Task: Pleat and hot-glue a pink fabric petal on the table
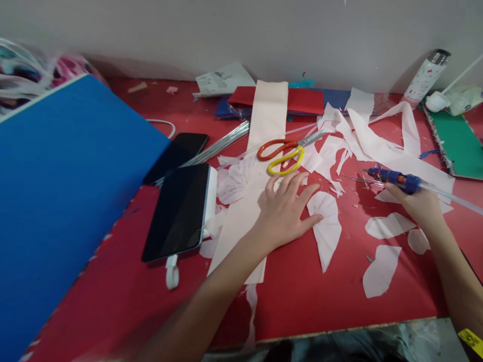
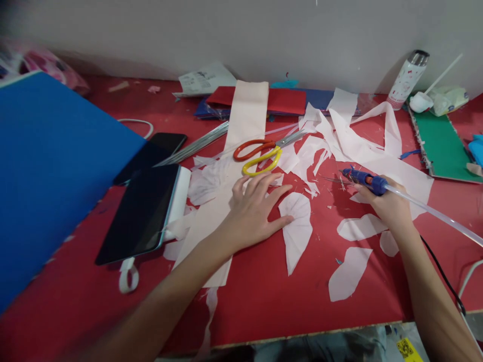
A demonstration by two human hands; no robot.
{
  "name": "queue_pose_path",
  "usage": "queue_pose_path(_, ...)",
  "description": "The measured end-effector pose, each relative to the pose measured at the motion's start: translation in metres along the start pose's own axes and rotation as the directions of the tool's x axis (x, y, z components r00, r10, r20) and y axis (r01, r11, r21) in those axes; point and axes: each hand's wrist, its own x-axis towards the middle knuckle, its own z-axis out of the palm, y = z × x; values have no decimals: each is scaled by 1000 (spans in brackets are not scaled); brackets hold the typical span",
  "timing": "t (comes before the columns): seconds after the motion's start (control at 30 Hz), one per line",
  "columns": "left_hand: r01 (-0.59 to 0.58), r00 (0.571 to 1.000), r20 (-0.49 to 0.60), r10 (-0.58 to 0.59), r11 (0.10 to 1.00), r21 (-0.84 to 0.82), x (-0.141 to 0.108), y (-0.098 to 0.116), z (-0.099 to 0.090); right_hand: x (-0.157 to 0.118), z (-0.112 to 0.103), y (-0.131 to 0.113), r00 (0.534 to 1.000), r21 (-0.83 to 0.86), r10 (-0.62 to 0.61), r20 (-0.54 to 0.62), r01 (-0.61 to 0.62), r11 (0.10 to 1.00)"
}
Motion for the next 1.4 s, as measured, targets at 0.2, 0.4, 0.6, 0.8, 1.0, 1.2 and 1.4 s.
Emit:
queue_pose_path(0.2,-40,998,52,40,999,3,-1,-4,0,1,0,0,1000,5,15,0,-15,1000)
queue_pose_path(0.4,-160,983,93,159,987,4,-3,-3,-7,1,1,1,1000,19,-5,-5,5,1000)
queue_pose_path(0.6,-162,983,79,164,986,-26,-2,0,-4,1,1,0,1000,25,-24,-12,24,999)
queue_pose_path(0.8,-85,996,30,86,996,-16,0,3,6,0,1,0,1000,9,-22,-5,22,1000)
queue_pose_path(1.0,-143,984,99,146,989,-35,-2,6,2,1,2,1,1000,15,2,-6,-2,1000)
queue_pose_path(1.2,-131,991,-11,131,991,19,-2,4,5,0,1,-1,1000,13,-20,-5,20,1000)
queue_pose_path(1.4,-149,988,-18,150,987,60,-1,6,6,1,2,1,1000,12,-10,-8,10,1000)
